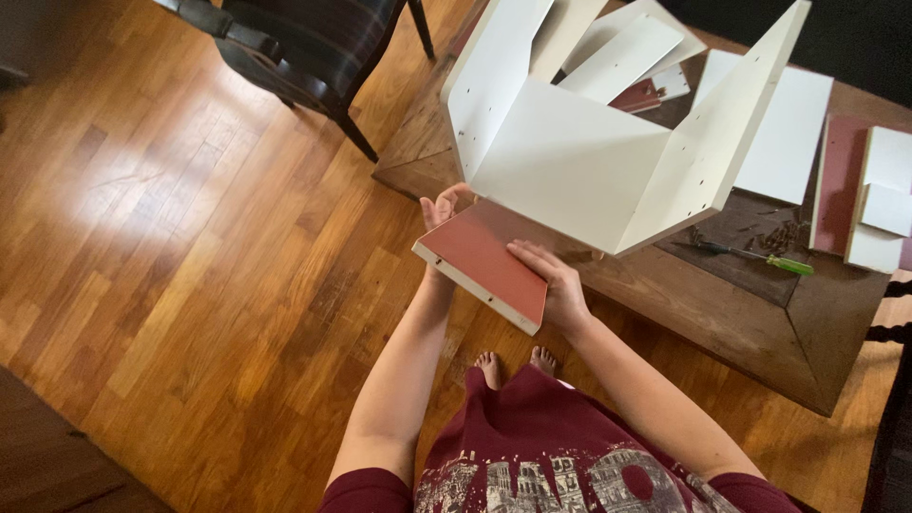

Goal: The person assembles a small wooden table by screwing four legs onto a tabletop using a screwdriver. They then flip the table upright and place a white shelf panel inside the frame.

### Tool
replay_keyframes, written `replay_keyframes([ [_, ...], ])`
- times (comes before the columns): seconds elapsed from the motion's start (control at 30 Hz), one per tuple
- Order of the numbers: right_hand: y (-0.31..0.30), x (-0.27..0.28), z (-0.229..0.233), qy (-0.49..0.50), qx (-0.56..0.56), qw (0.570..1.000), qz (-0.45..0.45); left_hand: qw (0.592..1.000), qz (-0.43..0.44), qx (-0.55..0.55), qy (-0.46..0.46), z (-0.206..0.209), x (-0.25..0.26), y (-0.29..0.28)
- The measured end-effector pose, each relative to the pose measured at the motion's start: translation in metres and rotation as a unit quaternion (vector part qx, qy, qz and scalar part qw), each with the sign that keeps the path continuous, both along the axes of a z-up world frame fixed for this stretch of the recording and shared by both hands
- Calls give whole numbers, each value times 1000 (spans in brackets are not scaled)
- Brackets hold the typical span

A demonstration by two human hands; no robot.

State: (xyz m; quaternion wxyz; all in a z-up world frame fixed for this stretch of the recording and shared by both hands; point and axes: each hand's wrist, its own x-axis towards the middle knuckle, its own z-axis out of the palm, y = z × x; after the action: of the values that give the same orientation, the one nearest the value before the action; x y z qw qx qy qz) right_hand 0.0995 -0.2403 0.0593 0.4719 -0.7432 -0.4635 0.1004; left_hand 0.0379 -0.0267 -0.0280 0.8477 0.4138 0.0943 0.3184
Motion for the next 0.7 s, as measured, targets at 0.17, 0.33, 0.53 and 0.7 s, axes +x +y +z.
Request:
replay_keyframes([
  [0.17, -11, 18, -24, -89, 27, 995, -21, 987, -31, -157, -15, -1, 14, -21],
  [0.33, -21, 37, -39, -83, 22, 996, -21, 983, -37, -180, 11, -13, 24, -36],
  [0.53, -31, 52, -56, 17, 26, 999, -41, 993, -44, -94, 53, 0, 49, -44],
  [0.7, -31, 71, -69, 173, 60, 981, -65, 988, -56, -118, 80, 24, 74, -59],
])
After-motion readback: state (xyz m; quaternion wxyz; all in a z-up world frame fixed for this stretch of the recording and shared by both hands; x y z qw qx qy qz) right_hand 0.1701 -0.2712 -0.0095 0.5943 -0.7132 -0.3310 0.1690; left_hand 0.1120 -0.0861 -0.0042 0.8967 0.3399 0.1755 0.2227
